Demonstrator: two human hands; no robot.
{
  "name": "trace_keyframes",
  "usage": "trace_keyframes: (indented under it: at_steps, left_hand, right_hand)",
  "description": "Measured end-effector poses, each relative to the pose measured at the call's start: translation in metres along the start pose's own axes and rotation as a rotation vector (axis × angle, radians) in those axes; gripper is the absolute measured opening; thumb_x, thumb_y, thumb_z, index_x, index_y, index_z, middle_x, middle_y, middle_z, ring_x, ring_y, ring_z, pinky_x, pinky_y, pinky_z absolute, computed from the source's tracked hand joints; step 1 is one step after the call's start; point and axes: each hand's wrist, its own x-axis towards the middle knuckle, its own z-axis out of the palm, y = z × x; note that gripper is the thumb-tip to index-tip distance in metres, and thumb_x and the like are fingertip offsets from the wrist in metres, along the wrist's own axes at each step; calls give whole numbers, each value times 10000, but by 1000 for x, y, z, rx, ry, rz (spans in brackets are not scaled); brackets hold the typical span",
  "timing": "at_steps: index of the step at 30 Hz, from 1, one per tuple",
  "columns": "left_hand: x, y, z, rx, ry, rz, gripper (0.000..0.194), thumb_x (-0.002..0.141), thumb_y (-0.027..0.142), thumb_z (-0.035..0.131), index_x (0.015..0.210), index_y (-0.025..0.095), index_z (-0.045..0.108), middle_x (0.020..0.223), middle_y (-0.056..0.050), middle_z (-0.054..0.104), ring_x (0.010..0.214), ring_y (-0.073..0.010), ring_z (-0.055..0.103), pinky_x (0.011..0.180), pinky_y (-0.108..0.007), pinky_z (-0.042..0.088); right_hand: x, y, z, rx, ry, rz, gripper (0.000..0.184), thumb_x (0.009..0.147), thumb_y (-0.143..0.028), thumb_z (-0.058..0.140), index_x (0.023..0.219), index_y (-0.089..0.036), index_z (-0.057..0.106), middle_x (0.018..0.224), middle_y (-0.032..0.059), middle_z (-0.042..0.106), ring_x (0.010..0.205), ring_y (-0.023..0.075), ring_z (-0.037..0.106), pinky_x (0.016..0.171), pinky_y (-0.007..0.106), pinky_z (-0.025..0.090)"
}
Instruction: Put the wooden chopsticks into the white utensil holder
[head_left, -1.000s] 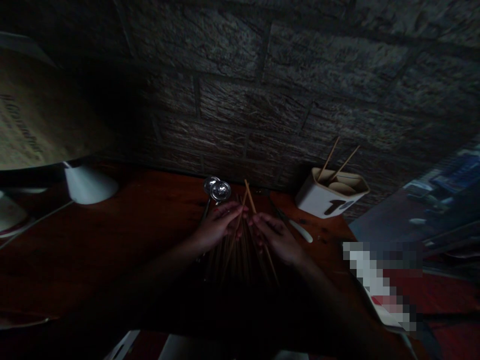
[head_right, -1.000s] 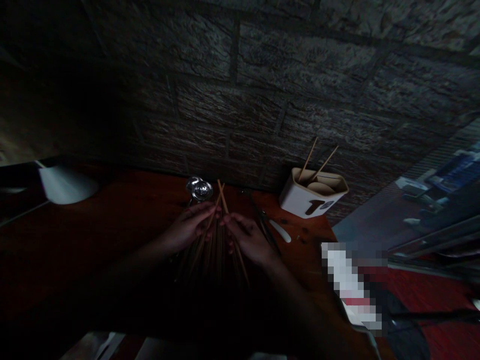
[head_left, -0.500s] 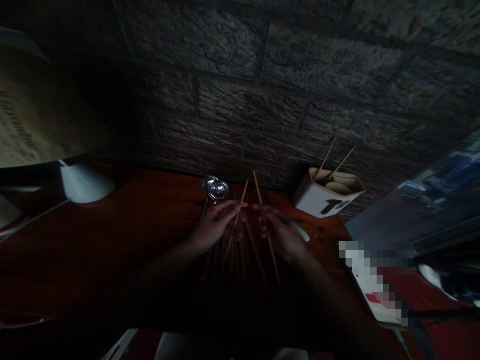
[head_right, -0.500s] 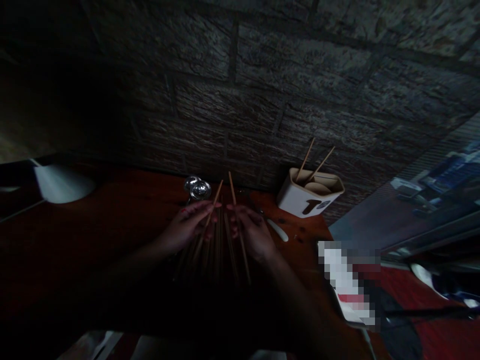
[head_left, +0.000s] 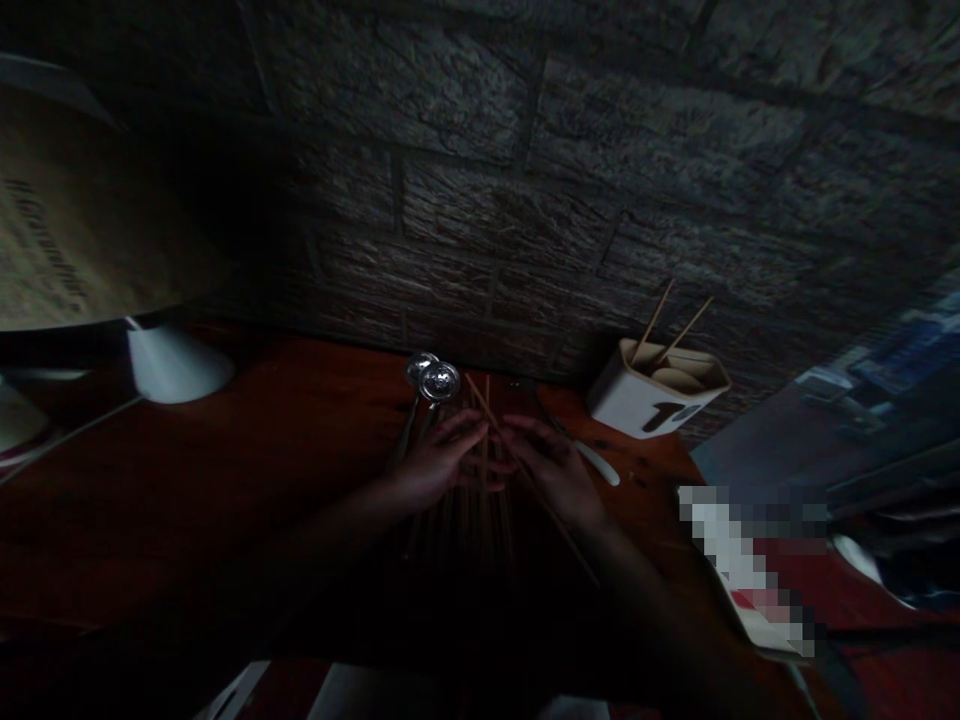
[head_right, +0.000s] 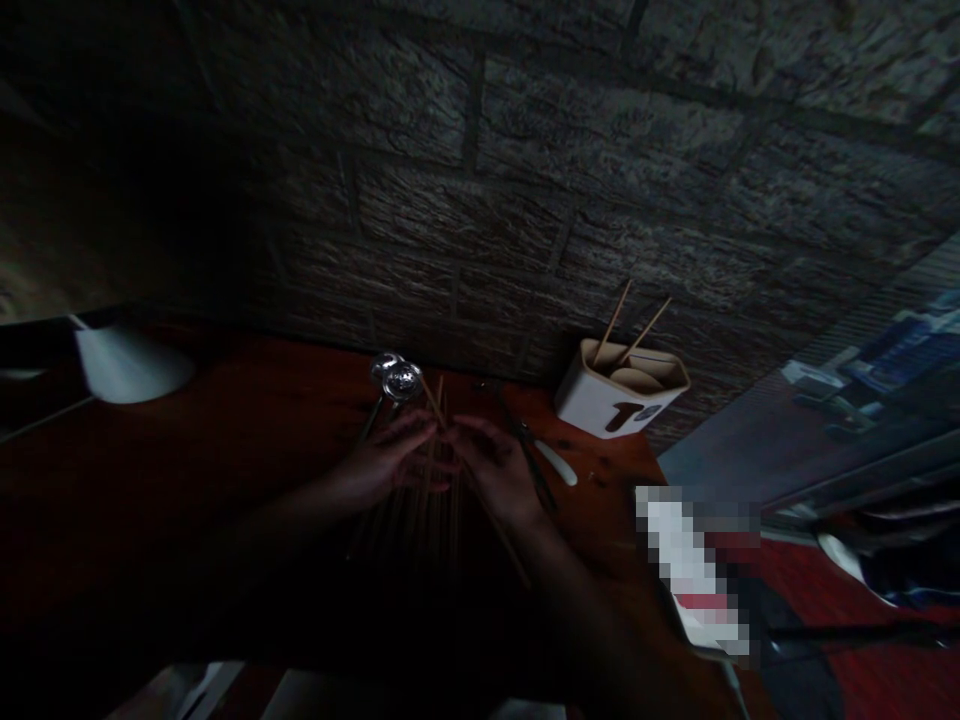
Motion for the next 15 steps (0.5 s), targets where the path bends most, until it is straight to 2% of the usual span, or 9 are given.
trace_keyframes:
  at_steps: [3,5,10,15]
  left_hand:
    - [1,-1,-1,-18,-11,-6,254,859,296,691,1022,205,518,917,-50,711,706,-235,752,631,-403,634]
    - [1,0,-1,-16,-2,-12,271,848,299,705,1017,210,514,911,-44,719,705,-228,750,632,-405,635]
    - [-1,4,3,14,21,5,290,818,304,738,988,205,526,936,-34,718,712,-219,748,653,-415,635]
    - [-1,1,1,7,-7,-24,258,833,308,722,1002,202,557,978,-52,712,782,-229,745,669,-425,635]
  right_hand:
    - [-2,-3,0,23,3,57,472,667,-383,796,1083,-210,655,974,43,709,679,140,642,608,296,539]
    - [-2,-2,1,68,13,84,491,652,-381,806,1082,-206,646,965,41,709,690,142,656,643,315,562]
    - [-1,4,3,86,27,56,365,697,-420,764,987,-216,678,940,38,725,774,173,676,733,357,571]
    - [-3,2,-2,-40,48,5,238,720,-397,735,864,-209,711,871,34,714,796,180,650,712,310,526]
